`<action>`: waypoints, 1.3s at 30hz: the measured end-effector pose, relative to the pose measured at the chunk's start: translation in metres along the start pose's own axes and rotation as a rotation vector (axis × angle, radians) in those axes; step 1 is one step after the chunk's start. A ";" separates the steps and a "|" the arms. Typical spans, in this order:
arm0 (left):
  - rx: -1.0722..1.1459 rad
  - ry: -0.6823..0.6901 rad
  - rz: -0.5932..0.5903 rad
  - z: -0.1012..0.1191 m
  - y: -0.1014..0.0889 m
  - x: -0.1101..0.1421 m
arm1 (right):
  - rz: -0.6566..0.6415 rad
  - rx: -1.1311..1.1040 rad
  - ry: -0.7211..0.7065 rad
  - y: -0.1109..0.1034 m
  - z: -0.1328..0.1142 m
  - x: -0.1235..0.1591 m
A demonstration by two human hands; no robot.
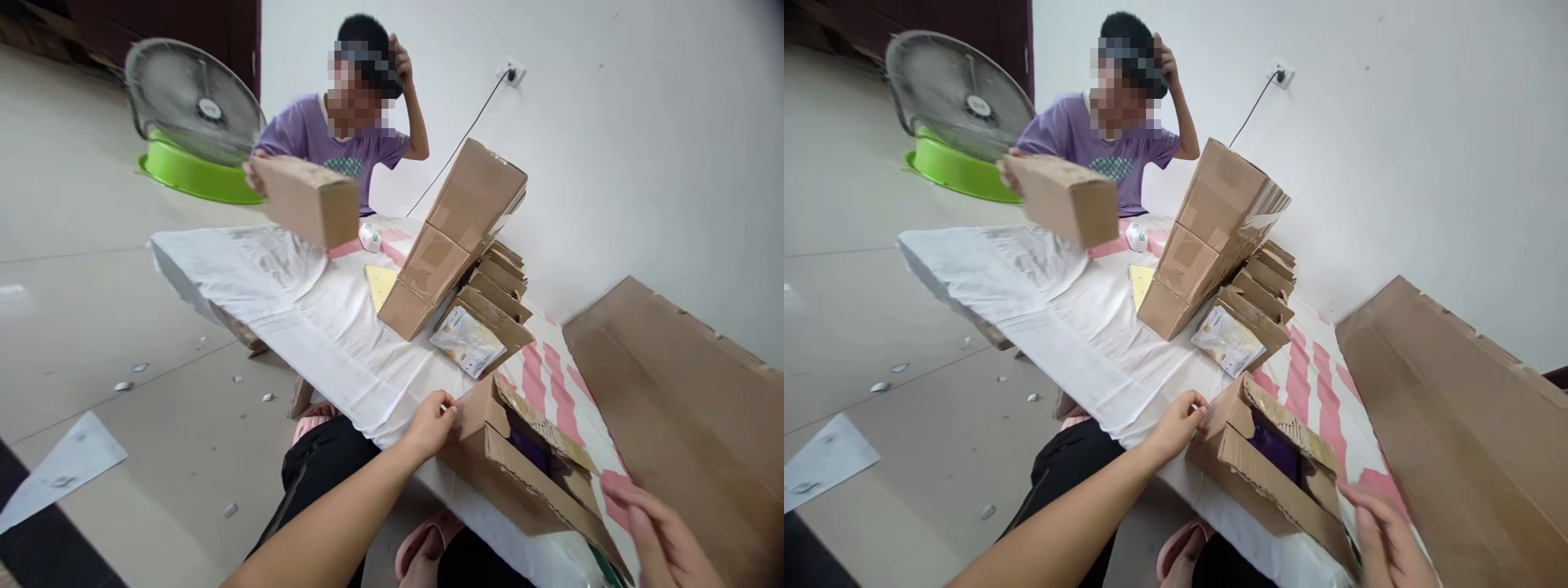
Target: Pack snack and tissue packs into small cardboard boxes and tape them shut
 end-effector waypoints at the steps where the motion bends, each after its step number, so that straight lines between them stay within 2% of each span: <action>1: -0.001 -0.003 -0.022 0.002 -0.002 0.001 | -0.119 -0.019 -0.067 0.003 -0.019 -0.009; 3: 0.008 0.043 -0.085 0.006 -0.005 0.004 | -0.387 -0.055 -0.180 0.013 -0.054 -0.026; 5: 0.022 0.175 -0.205 0.009 -0.008 0.007 | -0.647 -0.057 -0.252 0.026 -0.080 -0.040; 7: 0.007 0.310 -0.371 0.010 -0.008 0.009 | -0.802 -0.067 -0.319 0.038 -0.093 -0.052; 8: -0.019 0.345 -0.441 0.008 -0.007 0.010 | -0.834 -0.060 -0.345 0.043 -0.096 -0.057; 10: -0.084 0.335 -0.501 0.004 -0.005 0.009 | -0.808 0.012 -0.377 0.051 -0.095 -0.065; 14: -0.140 0.305 -0.489 -0.002 -0.001 0.007 | -0.664 0.325 -0.362 0.056 -0.080 -0.075; 17: -0.161 0.330 -0.490 -0.003 0.000 0.006 | -0.715 0.485 -0.399 0.059 -0.068 -0.074; 24: -0.262 0.315 -0.481 -0.003 -0.003 0.003 | -0.720 0.543 -0.437 0.073 -0.065 -0.069; 29: -0.276 0.403 -0.472 -0.013 -0.001 -0.003 | -0.793 0.553 -0.472 0.074 -0.073 -0.064; 34: -0.269 0.513 -0.456 -0.015 -0.002 -0.005 | -0.750 0.541 -0.525 0.060 -0.081 -0.060; 36: -0.215 0.548 -0.456 -0.012 -0.004 -0.003 | -0.685 0.527 -0.535 0.047 -0.087 -0.061; 39: -0.090 0.532 -0.465 -0.006 -0.005 0.005 | -0.551 0.488 -0.533 0.021 -0.094 -0.064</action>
Point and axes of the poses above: each hand's wrist, its own x-axis away from the middle knuckle, its own y-axis out of the palm, z = x × y, the point moved 1 cm from there along -x, towards the middle knuckle, and after that the axes turned 4 degrees about x, right-handed, at the moved point
